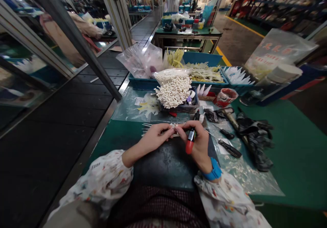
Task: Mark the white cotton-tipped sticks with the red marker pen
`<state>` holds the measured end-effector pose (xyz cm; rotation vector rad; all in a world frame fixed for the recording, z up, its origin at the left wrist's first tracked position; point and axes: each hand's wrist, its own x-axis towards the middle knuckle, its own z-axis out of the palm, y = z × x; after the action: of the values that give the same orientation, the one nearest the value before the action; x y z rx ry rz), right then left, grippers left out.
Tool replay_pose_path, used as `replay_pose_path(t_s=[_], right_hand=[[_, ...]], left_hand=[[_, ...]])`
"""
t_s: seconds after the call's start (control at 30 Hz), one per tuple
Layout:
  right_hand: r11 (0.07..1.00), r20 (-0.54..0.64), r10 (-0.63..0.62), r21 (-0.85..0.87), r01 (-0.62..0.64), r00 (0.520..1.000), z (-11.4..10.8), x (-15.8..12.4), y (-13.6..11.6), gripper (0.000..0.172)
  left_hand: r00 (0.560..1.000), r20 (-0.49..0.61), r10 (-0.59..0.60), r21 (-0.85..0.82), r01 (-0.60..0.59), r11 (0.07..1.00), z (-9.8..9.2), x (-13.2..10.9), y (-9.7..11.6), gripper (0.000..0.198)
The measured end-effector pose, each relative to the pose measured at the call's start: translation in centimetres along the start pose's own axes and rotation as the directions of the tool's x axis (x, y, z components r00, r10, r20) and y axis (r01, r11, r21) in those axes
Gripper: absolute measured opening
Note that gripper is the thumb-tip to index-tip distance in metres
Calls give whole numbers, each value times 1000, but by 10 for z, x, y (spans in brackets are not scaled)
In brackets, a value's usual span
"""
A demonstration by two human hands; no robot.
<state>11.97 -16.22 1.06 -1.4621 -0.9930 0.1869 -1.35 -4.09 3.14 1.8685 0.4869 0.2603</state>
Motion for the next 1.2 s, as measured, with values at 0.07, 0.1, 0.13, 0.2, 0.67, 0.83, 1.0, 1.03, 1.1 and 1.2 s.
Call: replay_pose_path(t_s=[0.07,0.1,0.13,0.2,0.67,0.83,1.0,1.03,1.1,1.2], right_hand=[[1000,13,-17,3,17,1000,1,-1,1,13],[1000,32,-28,7,28,999,1,-1,1,10],[999,43,-42,16,41,998,0,-2,1,8],[996,28,-77,38,76,997,-2,-3,0,20],[899,4,-367,-257,355,930,-10,-8,-16,13],[855,18,-458,-267,445,889,-8,-3,-11,12],[847,35,-460,-282,451,887,-9,0,-10,13],[850,45,-448,-290,441,893,-9,-1,-11,13],[860,51,-418,-299,413,907,-11,-2,-14,12],[884,-32,-385,-301,358,923,-13,-5,-15,9]], left_hand=[[998,-48,36,47,-33,998,-1,-1,2,35],[996,-68,53,57,-49,997,-2,-1,2,34],[995,-82,62,54,-58,997,-4,-1,2,33],[994,-97,45,16,-43,999,-8,0,2,32],[995,-88,52,4,-52,999,-13,1,4,34],[994,-81,79,81,-72,994,-10,1,5,34],[992,-100,82,61,-77,995,-11,1,4,32],[991,-104,82,49,-77,996,-12,1,3,31],[990,-115,81,43,-77,996,-14,1,2,30],[984,-152,91,124,-72,990,-15,2,-3,30]])
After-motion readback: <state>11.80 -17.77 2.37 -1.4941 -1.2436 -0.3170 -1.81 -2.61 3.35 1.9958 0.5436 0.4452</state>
